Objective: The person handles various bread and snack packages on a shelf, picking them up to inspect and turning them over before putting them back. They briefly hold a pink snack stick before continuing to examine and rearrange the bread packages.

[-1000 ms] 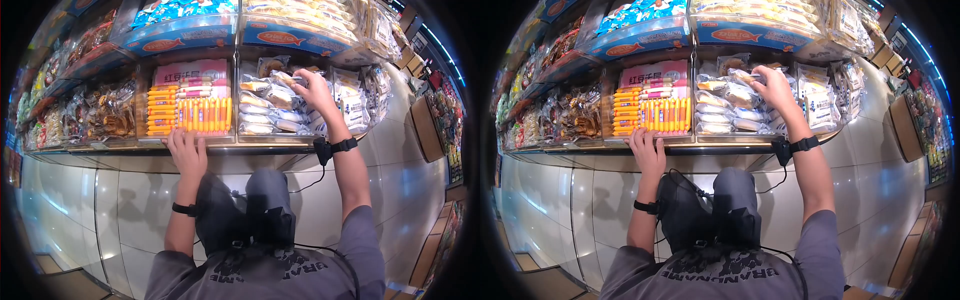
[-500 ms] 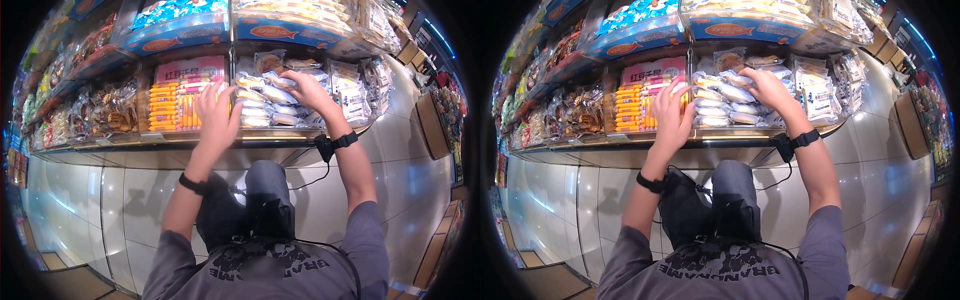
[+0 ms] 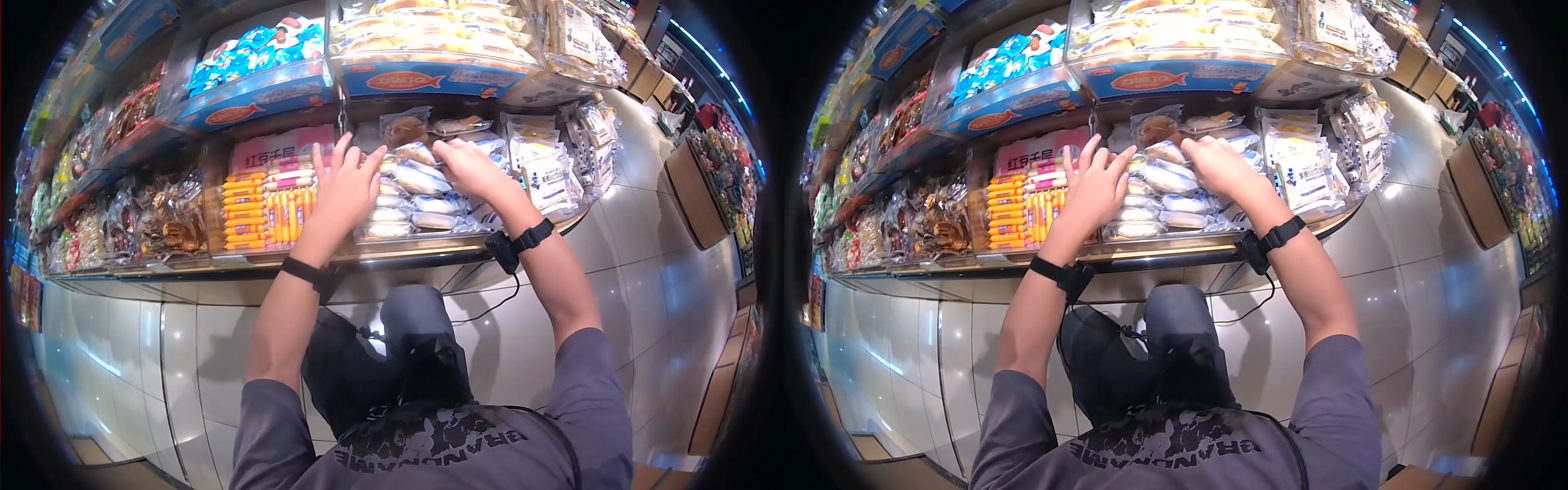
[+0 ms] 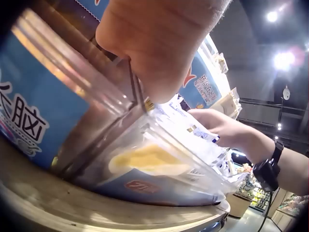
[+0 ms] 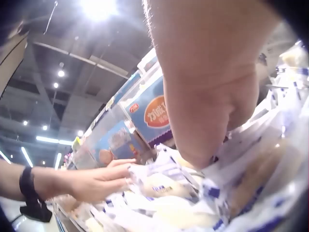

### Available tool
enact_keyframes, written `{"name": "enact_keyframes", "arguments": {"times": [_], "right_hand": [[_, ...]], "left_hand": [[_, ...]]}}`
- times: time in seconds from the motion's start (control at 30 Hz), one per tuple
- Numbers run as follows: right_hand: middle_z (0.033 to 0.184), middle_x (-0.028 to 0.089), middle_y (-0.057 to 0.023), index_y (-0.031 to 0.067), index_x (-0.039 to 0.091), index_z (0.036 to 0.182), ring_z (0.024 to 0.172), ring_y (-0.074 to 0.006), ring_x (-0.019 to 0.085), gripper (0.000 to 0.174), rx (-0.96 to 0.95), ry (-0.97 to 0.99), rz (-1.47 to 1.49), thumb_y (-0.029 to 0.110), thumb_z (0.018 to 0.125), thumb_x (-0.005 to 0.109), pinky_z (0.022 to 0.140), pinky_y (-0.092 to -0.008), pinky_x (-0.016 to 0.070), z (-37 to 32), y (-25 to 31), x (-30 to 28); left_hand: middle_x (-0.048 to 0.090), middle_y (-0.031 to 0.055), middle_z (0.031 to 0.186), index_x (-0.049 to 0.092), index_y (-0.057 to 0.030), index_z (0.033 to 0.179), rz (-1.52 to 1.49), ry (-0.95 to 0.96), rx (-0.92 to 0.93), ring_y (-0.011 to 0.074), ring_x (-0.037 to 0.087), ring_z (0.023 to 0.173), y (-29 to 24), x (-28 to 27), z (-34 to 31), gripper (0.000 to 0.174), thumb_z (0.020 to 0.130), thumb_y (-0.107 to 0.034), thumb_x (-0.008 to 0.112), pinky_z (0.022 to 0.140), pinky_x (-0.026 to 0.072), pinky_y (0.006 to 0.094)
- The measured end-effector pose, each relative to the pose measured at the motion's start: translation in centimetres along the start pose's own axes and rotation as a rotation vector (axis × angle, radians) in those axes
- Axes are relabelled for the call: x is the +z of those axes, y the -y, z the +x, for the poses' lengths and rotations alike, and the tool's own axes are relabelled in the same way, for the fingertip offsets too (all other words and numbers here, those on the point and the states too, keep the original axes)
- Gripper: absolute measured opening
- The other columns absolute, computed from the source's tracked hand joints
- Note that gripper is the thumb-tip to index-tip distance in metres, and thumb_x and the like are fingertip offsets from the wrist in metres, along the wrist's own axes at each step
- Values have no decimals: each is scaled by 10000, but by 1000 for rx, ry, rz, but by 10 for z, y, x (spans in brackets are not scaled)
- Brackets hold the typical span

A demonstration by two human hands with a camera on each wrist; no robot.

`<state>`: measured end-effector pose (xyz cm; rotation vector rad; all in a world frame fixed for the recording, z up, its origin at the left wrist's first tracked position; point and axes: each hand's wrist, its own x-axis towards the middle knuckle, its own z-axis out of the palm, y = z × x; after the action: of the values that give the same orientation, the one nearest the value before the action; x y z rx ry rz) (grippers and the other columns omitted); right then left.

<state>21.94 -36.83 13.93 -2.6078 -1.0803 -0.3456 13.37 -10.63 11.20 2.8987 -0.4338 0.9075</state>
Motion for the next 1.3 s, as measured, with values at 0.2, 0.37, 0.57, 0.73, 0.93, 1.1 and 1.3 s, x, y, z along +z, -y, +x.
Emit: {"name": "enact_keyframes", "arguments": {"times": [0.2, 0.37, 0.57, 0.73, 0.93, 1.1, 1.3], "right_hand": [[1041, 743, -160, 11, 709, 1099, 969, -330, 722, 212, 93, -284, 308, 82, 899, 706, 878, -392, 573, 3, -30, -68], [1184, 683, -197, 66, 692, 1224, 1201, -353, 630, 387, 94, 61, -22, 120, 847, 761, 1048, -442, 506, -10, -48, -79], [1195, 736, -91, 183, 732, 1243, 1245, -327, 612, 311, 94, -25, -276, 289, 956, 677, 1083, -461, 452, 4, -67, -58], [1166, 739, -136, 201, 751, 1213, 1158, -347, 668, 307, 116, -74, -308, 209, 987, 544, 1023, -463, 507, 11, -79, -64], [1315, 690, -54, 192, 687, 1350, 1393, -287, 483, 427, 156, 125, -421, 138, 955, 533, 1128, -501, 422, 5, -60, -55], [1373, 629, -113, 154, 621, 1419, 1294, -326, 523, 510, 28, -146, -257, 94, 913, 618, 1107, -457, 447, -15, -71, -51], [1197, 645, -128, 120, 712, 1213, 1177, -343, 566, 388, 57, -25, -190, 224, 845, 773, 1070, -472, 447, -103, 7, -62]], "left_hand": [[627, 30, 1348, 669, -210, 1299, 13, 15, 92, 275, 438, 1443, 3, 0, 0, 326, 980, -220, 601, 1207, 35, 705], [636, 59, 1327, 649, -141, 1295, -62, 248, -62, 244, 638, 1208, -25, -25, 28, 337, 1020, -316, 562, 1212, 17, 671], [590, 187, 1324, 550, -85, 1441, -192, -44, 171, 353, 524, 1325, -48, 4, 50, 526, 1011, -386, 580, 1178, 332, 537], [618, 244, 1296, 539, -140, 1421, -244, 368, 17, 436, 632, 1169, -48, 6, 60, 444, 1014, -316, 550, 1002, 512, 513], [654, 243, 1227, 529, -130, 1424, -331, 447, 32, 434, 626, 1167, -41, 9, 64, 428, 1027, -289, 517, 999, 508, 498], [546, 254, 1442, 470, -181, 1531, -463, 428, 142, 396, 497, 1389, -28, 3, 52, 510, 1048, -339, 522, 1201, 336, 523], [263, 199, 1677, 542, -248, 1496, -189, 287, 302, 444, 234, 1546, -62, -25, 23, 755, 838, -538, 773, 1249, 119, 627]]}}
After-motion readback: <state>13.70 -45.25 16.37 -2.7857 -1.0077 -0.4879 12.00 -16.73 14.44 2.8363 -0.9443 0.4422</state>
